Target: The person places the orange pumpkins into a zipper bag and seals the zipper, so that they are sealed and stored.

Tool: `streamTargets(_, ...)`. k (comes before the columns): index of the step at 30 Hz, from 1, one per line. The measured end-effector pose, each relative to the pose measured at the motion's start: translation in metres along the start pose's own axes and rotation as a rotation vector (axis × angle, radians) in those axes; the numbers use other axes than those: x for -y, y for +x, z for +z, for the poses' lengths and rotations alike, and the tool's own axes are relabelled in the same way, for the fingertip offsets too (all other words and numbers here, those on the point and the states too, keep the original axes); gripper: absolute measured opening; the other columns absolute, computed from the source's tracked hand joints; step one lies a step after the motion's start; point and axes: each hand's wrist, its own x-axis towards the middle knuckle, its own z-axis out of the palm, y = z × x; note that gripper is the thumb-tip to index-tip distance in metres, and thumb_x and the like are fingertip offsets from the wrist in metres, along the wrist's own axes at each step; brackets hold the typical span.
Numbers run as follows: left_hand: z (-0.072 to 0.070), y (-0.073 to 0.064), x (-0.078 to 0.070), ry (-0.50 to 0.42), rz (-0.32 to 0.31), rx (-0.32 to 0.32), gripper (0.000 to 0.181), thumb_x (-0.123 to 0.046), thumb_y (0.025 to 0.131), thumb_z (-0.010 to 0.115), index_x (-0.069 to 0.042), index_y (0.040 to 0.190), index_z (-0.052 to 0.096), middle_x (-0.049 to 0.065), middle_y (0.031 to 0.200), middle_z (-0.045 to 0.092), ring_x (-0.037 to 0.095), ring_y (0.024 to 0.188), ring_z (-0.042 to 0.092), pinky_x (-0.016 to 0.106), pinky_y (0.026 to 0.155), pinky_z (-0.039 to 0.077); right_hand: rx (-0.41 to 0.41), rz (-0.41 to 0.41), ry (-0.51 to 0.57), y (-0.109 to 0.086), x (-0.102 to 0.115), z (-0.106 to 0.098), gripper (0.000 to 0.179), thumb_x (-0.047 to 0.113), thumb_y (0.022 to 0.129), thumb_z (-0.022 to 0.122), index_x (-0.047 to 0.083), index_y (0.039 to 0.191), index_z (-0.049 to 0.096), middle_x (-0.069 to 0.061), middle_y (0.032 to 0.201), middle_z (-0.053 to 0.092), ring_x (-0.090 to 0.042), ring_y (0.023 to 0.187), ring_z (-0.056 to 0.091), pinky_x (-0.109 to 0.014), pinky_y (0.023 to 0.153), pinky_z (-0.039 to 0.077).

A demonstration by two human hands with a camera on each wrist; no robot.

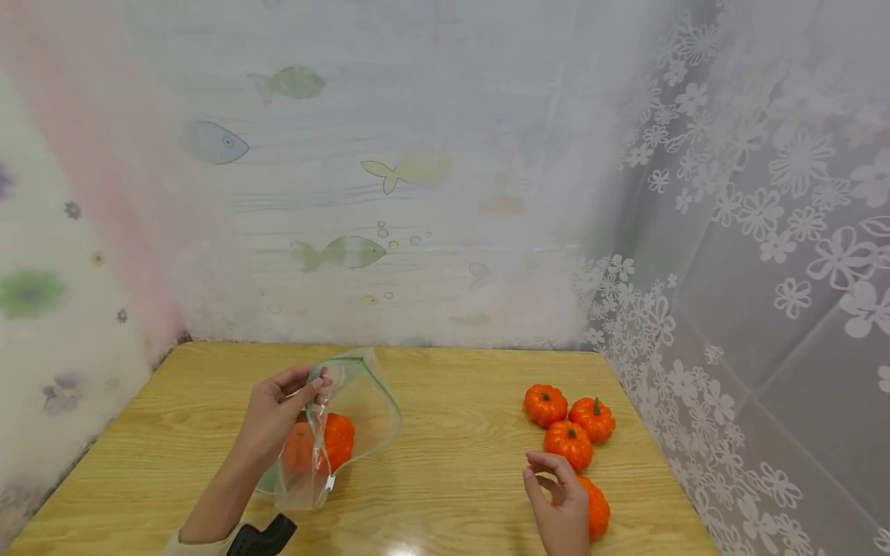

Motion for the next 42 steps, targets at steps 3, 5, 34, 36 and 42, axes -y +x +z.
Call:
streamTargets(3, 0.000, 0.000, 0.000, -0.003, 0.006, -0.005, 0.022, -0.003, 0.102, 0.060, 0.008, 0.121, 0.065, 0.009, 0.099, 0.072, 0.010, 0.071, 0.064, 0.023, 0.059, 0.058, -0.031, 0.008, -0.081, 0.002, 0.000, -0.010, 0.022, -0.014, 0.090, 0.068, -0.009, 0.112, 0.067, 0.007, 0.102, 0.070, -0.006, 0.093, 0.065, -0.013, 0.079, 0.054)
streamTargets(5, 0.000, 0.000, 0.000, -0.006, 0.009, -0.006, 0.023, -0.003, 0.102, 0.060, 0.008, 0.121, 0.064, 0.009, 0.099, 0.072, 0.010, 0.071, 0.064, 0.023, 0.058, 0.058, -0.058, 0.027, -0.142, 0.004, 0.000, -0.017, 0.024, -0.012, 0.089, 0.070, -0.006, 0.112, 0.069, 0.006, 0.102, 0.070, -0.004, 0.094, 0.065, -0.011, 0.083, 0.053)
streamTargets(34, 0.001, -0.003, 0.003, -0.047, 0.004, 0.004, 0.024, -0.005, 0.102, 0.061, 0.007, 0.123, 0.064, 0.010, 0.102, 0.071, 0.011, 0.069, 0.065, 0.023, 0.057, 0.057, 0.388, 0.560, -0.533, 0.032, -0.046, -0.088, 0.094, 0.055, 0.092, 0.070, -0.003, 0.154, 0.029, -0.038, 0.148, 0.038, -0.049, 0.126, 0.051, -0.054, 0.096, 0.053)
streamTargets(36, 0.001, -0.003, 0.003, -0.051, 0.009, 0.006, 0.024, -0.005, 0.102, 0.061, 0.007, 0.123, 0.064, 0.010, 0.101, 0.071, 0.011, 0.069, 0.065, 0.023, 0.056, 0.057, 0.443, 0.560, -0.537, 0.032, -0.048, -0.091, 0.095, 0.048, 0.090, 0.075, -0.002, 0.155, 0.027, -0.038, 0.147, 0.038, -0.048, 0.123, 0.054, -0.053, 0.093, 0.054)
streamTargets(42, 0.000, -0.005, 0.004, -0.090, 0.011, 0.006, 0.024, -0.003, 0.102, 0.060, 0.009, 0.123, 0.063, 0.008, 0.096, 0.069, 0.011, 0.067, 0.063, 0.023, 0.054, 0.057, 0.547, 0.544, -0.484, 0.036, -0.048, -0.100, 0.100, 0.031, 0.087, 0.083, -0.002, 0.157, 0.020, -0.040, 0.147, 0.035, -0.046, 0.122, 0.055, -0.051, 0.092, 0.056)
